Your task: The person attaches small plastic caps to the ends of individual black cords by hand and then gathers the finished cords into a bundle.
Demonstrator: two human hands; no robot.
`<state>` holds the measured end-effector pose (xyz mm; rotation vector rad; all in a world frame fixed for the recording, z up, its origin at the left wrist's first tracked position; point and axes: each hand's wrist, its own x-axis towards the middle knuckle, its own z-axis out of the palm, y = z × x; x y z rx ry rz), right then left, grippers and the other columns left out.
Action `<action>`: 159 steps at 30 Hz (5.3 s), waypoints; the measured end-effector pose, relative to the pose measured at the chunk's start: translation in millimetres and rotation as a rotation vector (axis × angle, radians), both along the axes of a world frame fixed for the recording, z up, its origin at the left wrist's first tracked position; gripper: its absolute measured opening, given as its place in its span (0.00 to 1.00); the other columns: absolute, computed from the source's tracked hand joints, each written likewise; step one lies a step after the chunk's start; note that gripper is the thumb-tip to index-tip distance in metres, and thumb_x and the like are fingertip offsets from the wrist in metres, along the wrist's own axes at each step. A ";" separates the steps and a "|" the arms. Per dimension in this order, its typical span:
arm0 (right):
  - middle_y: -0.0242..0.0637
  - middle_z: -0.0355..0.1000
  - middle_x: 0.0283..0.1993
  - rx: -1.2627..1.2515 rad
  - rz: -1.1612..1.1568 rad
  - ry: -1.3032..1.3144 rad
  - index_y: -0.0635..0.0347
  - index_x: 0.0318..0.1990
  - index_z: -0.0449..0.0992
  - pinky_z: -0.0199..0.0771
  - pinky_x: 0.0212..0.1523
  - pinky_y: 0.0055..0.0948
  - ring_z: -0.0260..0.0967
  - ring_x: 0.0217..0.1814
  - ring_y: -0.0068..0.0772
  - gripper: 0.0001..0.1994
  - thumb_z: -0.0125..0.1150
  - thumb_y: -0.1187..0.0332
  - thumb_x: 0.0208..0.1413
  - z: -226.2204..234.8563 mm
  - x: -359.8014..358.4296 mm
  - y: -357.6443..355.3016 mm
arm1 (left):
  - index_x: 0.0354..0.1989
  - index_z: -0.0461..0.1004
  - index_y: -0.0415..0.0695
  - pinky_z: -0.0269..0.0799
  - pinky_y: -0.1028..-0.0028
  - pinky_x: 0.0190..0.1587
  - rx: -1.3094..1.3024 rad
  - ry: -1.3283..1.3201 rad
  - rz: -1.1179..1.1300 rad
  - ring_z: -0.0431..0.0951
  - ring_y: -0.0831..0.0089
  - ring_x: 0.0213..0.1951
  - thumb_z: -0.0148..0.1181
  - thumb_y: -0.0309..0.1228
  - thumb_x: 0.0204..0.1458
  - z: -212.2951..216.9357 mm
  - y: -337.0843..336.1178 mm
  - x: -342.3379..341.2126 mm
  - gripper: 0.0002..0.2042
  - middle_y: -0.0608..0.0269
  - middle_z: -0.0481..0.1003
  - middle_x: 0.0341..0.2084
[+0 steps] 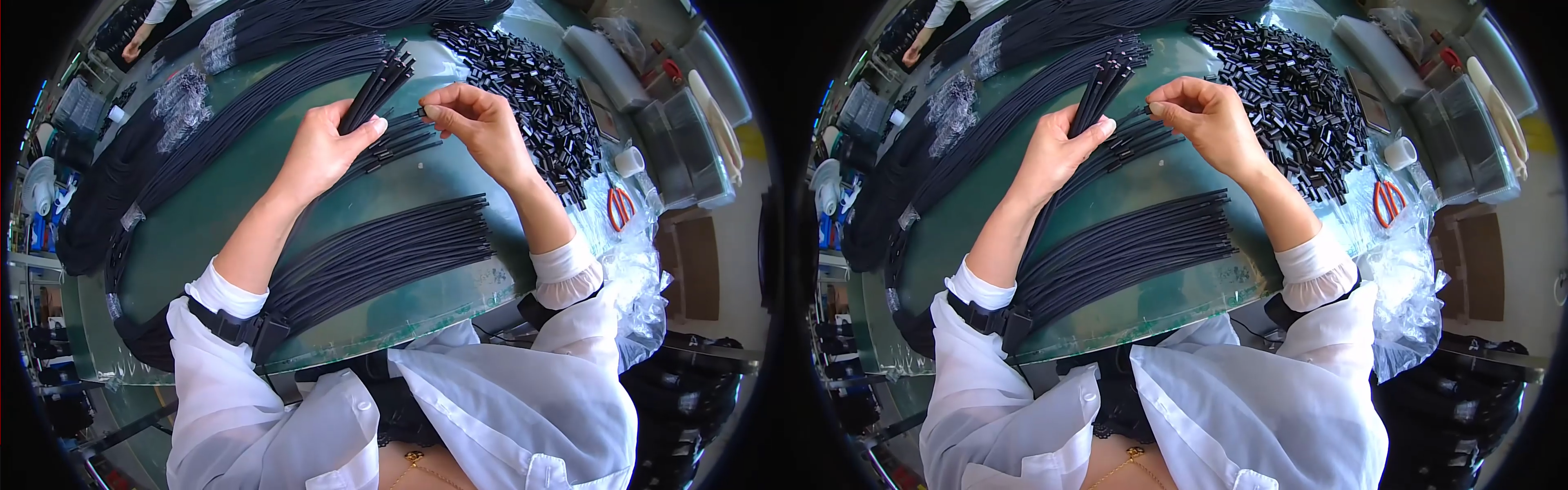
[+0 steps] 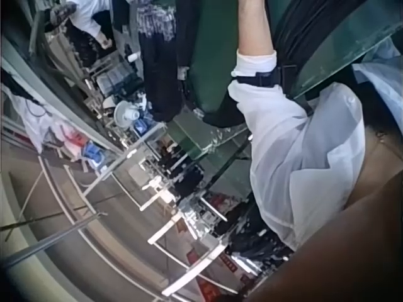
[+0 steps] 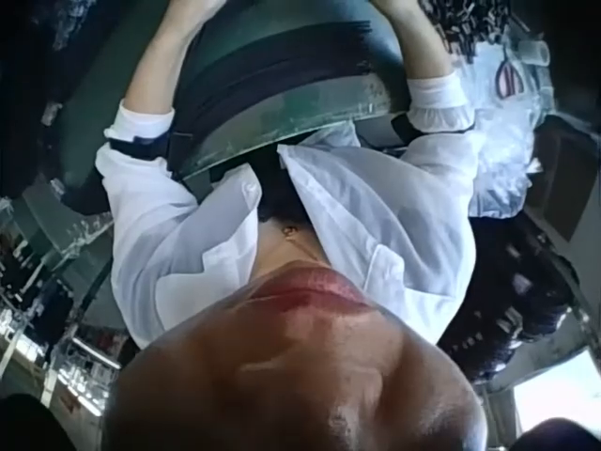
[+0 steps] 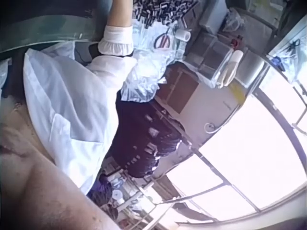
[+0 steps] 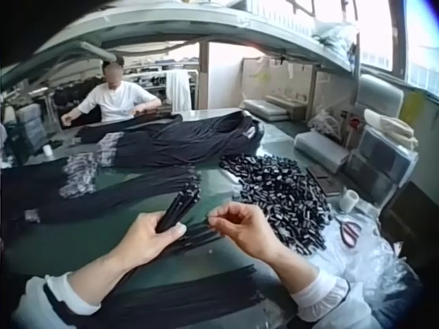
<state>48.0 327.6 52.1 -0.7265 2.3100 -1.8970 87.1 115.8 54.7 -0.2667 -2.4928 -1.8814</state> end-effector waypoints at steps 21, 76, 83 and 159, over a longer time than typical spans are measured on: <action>0.35 0.74 0.27 0.519 -0.005 0.177 0.60 0.39 0.73 0.71 0.33 0.24 0.71 0.29 0.27 0.07 0.57 0.71 0.52 -19.5 -51.0 33.8 | 0.29 0.70 0.41 0.58 0.84 0.18 0.045 -0.045 0.022 0.62 0.87 0.16 0.56 0.37 0.54 -4.6 -19.9 -16.2 0.11 0.72 0.67 0.14; 0.32 0.72 0.28 -0.045 0.154 -0.210 0.63 0.34 0.73 0.70 0.34 0.18 0.69 0.28 0.20 0.06 0.60 0.69 0.53 12.7 -25.9 7.3 | 0.35 0.75 0.36 0.64 0.83 0.35 0.020 -0.045 -0.138 0.67 0.87 0.29 0.59 0.30 0.52 2.5 -18.5 -8.7 0.09 0.74 0.71 0.24; 0.32 0.72 0.27 -0.056 0.106 -0.233 0.63 0.34 0.73 0.71 0.33 0.19 0.69 0.28 0.20 0.06 0.60 0.70 0.53 10.7 -22.9 4.7 | 0.36 0.76 0.36 0.65 0.83 0.33 0.067 -0.102 -0.158 0.67 0.88 0.28 0.59 0.30 0.52 2.7 -21.6 -9.4 0.09 0.74 0.72 0.24; 0.38 0.74 0.27 0.998 0.114 0.462 0.62 0.36 0.76 0.71 0.35 0.27 0.71 0.30 0.29 0.10 0.60 0.66 0.49 -20.6 -70.8 -107.3 | 0.36 0.72 0.40 0.53 0.85 0.17 0.267 -0.075 0.091 0.57 0.90 0.15 0.56 0.37 0.54 12.5 -45.3 -26.7 0.11 0.76 0.62 0.15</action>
